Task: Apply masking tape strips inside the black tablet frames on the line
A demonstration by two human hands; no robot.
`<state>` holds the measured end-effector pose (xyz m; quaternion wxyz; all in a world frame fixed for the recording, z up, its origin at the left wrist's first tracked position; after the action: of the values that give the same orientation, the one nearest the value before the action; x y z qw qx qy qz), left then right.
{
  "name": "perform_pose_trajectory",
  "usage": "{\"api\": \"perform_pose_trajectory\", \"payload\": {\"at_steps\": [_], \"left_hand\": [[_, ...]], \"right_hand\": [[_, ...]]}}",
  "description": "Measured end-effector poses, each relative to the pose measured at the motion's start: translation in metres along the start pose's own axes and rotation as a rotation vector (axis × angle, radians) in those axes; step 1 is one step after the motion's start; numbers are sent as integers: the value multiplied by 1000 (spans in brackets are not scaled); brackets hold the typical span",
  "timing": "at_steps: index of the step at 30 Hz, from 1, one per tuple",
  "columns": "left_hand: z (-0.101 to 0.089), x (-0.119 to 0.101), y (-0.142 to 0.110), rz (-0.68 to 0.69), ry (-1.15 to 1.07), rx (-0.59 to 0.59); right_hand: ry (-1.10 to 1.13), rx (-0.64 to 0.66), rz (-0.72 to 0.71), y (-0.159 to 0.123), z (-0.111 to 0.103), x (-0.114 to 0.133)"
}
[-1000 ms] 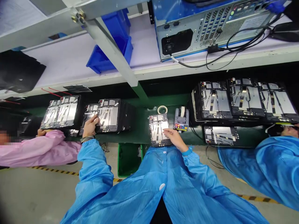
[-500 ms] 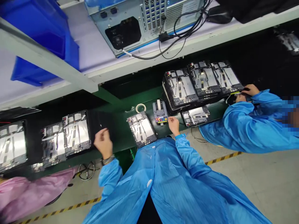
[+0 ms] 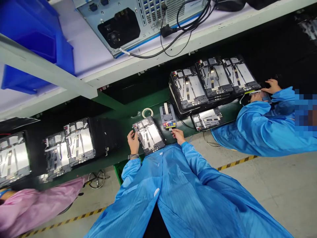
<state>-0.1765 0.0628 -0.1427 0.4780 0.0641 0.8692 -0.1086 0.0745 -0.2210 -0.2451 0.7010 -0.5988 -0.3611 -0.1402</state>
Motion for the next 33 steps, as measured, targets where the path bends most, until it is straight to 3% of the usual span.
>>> {"api": "perform_pose_trajectory", "payload": {"at_steps": [5, 13, 21, 26, 29, 31, 33], "left_hand": [[1, 1, 5, -13, -10, 9], [-1, 5, 10, -10, -2, 25], [6, 4, 8, 3, 24, 103], [-2, 7, 10, 29, 26, 133], [-9, 8, 8, 55, 53, 151], [-14, -2, 3, 120, 124, 129], [-13, -26, -5, 235, 241, 76]], "right_hand": [[129, -4, 21, 7, 9, -5], [235, -175, 42, -17, -7, -22], [324, -278, 62, -13, 33, -5], [327, -395, 45, -29, 25, -14], [282, -439, -96, -62, 4, -17], [173, -345, -306, -86, 3, 2], [26, -189, -529, -106, 21, 31]]}}
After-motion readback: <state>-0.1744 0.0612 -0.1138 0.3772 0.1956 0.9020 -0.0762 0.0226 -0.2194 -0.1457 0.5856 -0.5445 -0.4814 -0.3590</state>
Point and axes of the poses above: each hand's wrist, its own y-axis towards the middle knuckle, its own z-axis out of the palm, x = y × z, the point moved 9 cm from there along y, towards the middle knuckle, and after that the axes turned 5 degrees about -x, right-handed, at the moved point
